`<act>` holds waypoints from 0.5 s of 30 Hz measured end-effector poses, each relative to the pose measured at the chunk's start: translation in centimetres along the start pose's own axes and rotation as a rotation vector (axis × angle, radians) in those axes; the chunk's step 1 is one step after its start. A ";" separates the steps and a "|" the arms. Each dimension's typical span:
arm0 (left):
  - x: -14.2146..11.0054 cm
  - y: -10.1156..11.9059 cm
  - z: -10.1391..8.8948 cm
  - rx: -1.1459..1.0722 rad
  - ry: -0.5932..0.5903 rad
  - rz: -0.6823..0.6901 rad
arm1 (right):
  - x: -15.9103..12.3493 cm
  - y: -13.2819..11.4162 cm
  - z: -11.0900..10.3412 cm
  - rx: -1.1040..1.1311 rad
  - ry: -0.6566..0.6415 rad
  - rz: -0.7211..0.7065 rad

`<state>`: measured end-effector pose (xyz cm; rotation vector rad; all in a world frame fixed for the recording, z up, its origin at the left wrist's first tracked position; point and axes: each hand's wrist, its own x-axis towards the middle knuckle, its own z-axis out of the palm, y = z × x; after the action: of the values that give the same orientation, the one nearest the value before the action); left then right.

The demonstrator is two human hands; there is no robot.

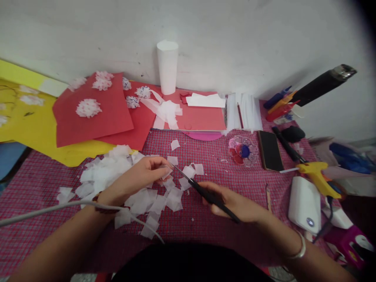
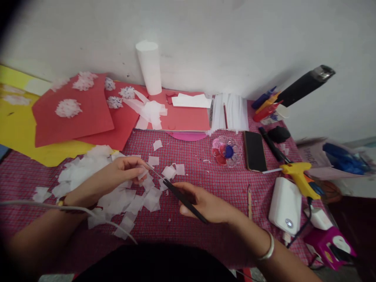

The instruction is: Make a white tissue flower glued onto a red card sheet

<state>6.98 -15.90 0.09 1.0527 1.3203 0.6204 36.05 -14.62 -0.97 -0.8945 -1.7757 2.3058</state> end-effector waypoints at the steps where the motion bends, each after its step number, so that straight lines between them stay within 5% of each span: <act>1: -0.1 0.2 -0.4 0.079 0.070 0.057 | -0.2 -0.2 -0.2 0.018 -0.046 -0.013; 6: -0.8 0.3 -2.3 0.450 0.391 0.256 | -1.4 -0.5 -0.3 0.155 -0.076 -0.030; 9: -1.2 -0.2 -3.0 0.556 0.356 0.315 | -2.2 0.3 -0.1 0.121 0.028 -0.037; 15: -1.5 0.1 -3.5 0.678 0.228 0.363 | -4.3 3.3 0.7 -0.028 0.524 -0.035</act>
<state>3.32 -16.22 1.15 1.8455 1.6009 0.5802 40.16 -18.03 -2.17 -1.3087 -1.5755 1.7979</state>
